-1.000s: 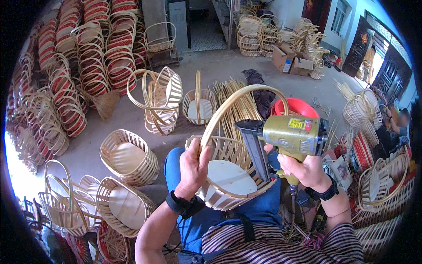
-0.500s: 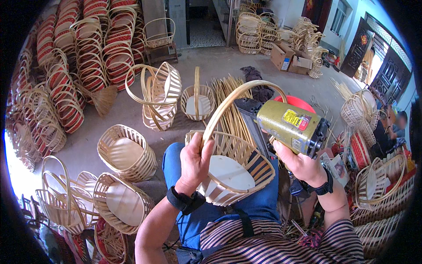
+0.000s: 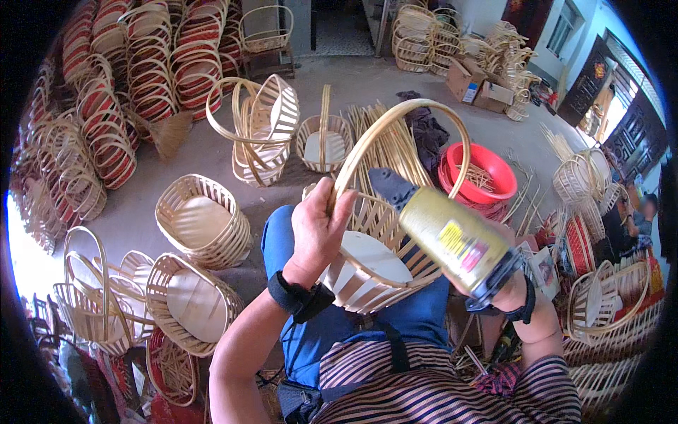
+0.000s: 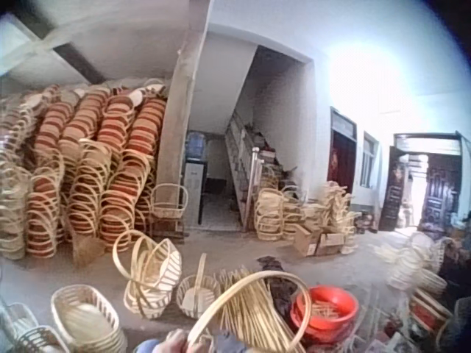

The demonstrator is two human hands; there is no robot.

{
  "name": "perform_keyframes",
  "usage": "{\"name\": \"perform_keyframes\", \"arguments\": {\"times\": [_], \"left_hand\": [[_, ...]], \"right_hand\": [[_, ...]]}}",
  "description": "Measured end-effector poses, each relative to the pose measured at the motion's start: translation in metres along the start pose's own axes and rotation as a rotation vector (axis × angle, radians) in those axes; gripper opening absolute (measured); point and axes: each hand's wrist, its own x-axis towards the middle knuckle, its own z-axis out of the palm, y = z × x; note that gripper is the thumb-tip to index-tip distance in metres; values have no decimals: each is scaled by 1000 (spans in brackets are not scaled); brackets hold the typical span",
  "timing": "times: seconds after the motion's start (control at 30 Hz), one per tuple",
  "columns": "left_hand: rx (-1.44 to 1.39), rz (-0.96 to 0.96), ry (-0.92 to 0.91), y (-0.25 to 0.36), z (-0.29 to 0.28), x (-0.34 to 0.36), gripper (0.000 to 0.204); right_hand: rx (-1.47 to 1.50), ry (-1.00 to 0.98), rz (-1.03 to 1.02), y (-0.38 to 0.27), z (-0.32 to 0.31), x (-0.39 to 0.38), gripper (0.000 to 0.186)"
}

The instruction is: The person assembles wooden baskets by attaching handles and support strips using a pneumatic staple gun and hand shears. They pick up wood strips from a pile, position them against the basket frames, and secure them with staples.

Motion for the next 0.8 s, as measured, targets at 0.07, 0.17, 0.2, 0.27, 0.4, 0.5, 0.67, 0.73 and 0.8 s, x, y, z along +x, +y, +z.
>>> {"name": "perform_keyframes", "arguments": {"times": [0.07, 0.17, 0.2, 0.27, 0.4, 0.5, 0.67, 0.73, 0.8], "left_hand": [[23, -40, 9, 2, 0, 0, 24], [-4, 150, 113, 7, 4, 2, 18], [-4, 145, 116, 7, 5, 2, 18], [33, 228, 153, 7, 5, 3, 16], [36, 199, 117, 8, 2, 3, 16], [30, 188, 123, 7, 5, 4, 16], [69, 211, 113, 7, -7, 5, 19], [-149, 196, 144, 4, -6, 7, 21], [-121, 251, 60, 2, -21, 5, 16]], "right_hand": [[253, 6, 5, 2, 12, -1, 55], [239, 5, -40, 8, 21, 1, 57], [233, 3, -46, 9, 22, 3, 58], [229, -3, -51, 8, 23, 3, 58], [244, -21, -48, 6, 22, 5, 58], [231, -21, -39, 7, 21, 5, 58], [26, -25, 25, 0, 6, -6, 45], [-245, -12, -4, 13, -5, -34, 33], [-247, 16, 122, 23, -17, -52, 26]]}}
